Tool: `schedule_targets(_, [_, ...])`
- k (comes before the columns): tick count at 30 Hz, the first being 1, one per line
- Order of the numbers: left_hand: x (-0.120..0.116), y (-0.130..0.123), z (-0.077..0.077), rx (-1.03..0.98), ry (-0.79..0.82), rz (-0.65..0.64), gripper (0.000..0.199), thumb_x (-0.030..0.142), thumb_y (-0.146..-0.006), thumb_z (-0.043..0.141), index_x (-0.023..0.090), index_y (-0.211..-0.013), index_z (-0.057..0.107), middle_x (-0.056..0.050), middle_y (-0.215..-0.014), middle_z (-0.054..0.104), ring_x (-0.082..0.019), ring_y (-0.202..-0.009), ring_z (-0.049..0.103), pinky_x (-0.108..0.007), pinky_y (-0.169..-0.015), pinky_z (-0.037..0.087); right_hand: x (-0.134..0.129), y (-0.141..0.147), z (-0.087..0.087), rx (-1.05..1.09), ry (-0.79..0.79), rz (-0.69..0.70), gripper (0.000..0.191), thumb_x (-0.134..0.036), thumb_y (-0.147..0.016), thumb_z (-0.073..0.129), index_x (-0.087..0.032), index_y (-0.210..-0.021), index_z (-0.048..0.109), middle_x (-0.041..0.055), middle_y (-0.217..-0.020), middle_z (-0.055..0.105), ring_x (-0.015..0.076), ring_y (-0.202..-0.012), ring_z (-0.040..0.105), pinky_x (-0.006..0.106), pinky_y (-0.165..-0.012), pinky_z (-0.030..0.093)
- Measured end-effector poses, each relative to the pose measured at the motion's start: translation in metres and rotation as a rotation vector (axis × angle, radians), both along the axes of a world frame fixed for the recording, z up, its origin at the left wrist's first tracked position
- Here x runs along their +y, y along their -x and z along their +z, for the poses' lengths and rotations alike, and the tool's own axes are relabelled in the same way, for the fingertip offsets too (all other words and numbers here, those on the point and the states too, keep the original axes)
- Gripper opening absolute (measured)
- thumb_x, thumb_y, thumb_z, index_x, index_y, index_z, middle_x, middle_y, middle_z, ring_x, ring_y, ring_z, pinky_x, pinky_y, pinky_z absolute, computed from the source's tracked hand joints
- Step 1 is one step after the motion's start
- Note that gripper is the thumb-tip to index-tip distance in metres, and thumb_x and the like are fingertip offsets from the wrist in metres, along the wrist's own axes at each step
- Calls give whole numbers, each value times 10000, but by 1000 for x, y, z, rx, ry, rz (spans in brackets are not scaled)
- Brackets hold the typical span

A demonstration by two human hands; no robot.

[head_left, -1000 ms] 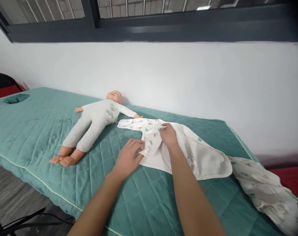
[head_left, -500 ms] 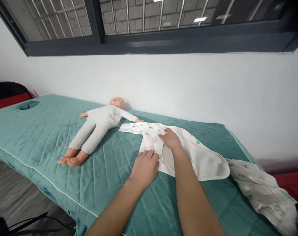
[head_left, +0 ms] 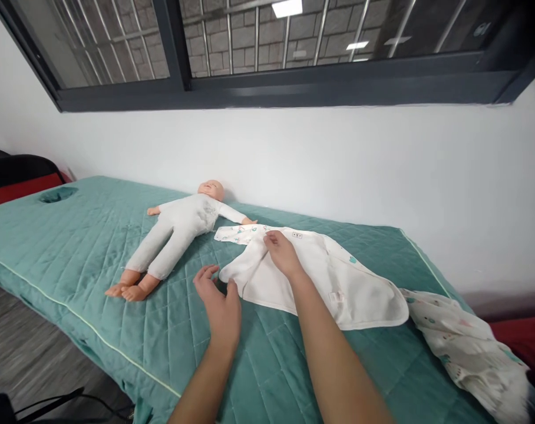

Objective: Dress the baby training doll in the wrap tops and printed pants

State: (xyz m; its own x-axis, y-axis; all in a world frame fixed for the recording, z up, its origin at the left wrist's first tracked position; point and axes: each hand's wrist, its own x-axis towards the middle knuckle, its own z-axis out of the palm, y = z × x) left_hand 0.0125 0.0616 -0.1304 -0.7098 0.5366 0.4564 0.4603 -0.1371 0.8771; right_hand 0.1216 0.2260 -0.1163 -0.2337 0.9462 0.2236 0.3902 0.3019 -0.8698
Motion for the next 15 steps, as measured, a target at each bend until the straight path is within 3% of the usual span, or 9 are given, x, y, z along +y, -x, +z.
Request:
schedule_targets(3, [0, -4, 1, 207, 9, -23, 237, 161, -848, 521, 205, -1080, 506, -103, -1218, 489, -256, -1209, 452, -486, -1042, 384, -12, 2, 0, -17, 6, 5, 221, -247, -896, 475, -186, -1039, 632, 83, -1081, 694, 204, -1037, 641, 368, -979, 462])
schedule_targets(6, [-1, -7, 3, 363, 23, -154, 208, 126, -869, 476, 206, -1052, 537, -89, -1138, 568, -243, -1117, 518, -452, -979, 433, -32, 0, 10, -57, -11, 109, 215, -235, -855, 551, -209, -1044, 650, 54, -1127, 694, 193, -1077, 632, 334, -983, 461])
schedule_targets(9, [-2, -9, 3, 477, 48, -261, 248, 79, -864, 452, 208, -1052, 549, -79, -1091, 609, -233, -1081, 546, -419, -951, 459, -41, -33, 32, -199, -118, 157, 279, -290, -876, 562, -218, -1136, 633, 56, -1252, 650, 201, -1174, 581, 349, -1058, 400])
schedule_targets(11, [-4, -10, 4, 534, 63, -291, 257, 60, -862, 449, 206, -1046, 554, -76, -1070, 625, -231, -1077, 549, -411, -946, 467, -37, -78, 49, -323, -164, 37, 293, -307, -908, 520, -212, -1166, 620, 65, -1290, 630, 206, -1187, 570, 347, -1057, 389])
schedule_targets(13, [-5, -12, 7, 589, 68, -303, 261, 41, -859, 448, 202, -1033, 557, -73, -1051, 635, -228, -1058, 552, -408, -933, 474, -29, -132, 63, -457, -137, -196, 289, -325, -924, 487, -203, -1149, 620, 82, -1248, 650, 225, -1133, 595, 347, -977, 428])
schedule_targets(15, [-6, -15, 10, 657, 61, -319, 266, 21, -853, 449, 199, -1017, 559, -70, -1039, 644, -224, -1035, 555, -406, -914, 479, -22, -182, 70, -657, 18, -394, 311, -420, -922, 473, -188, -1035, 647, 105, -1072, 702, 265, -964, 639, 363, -818, 460])
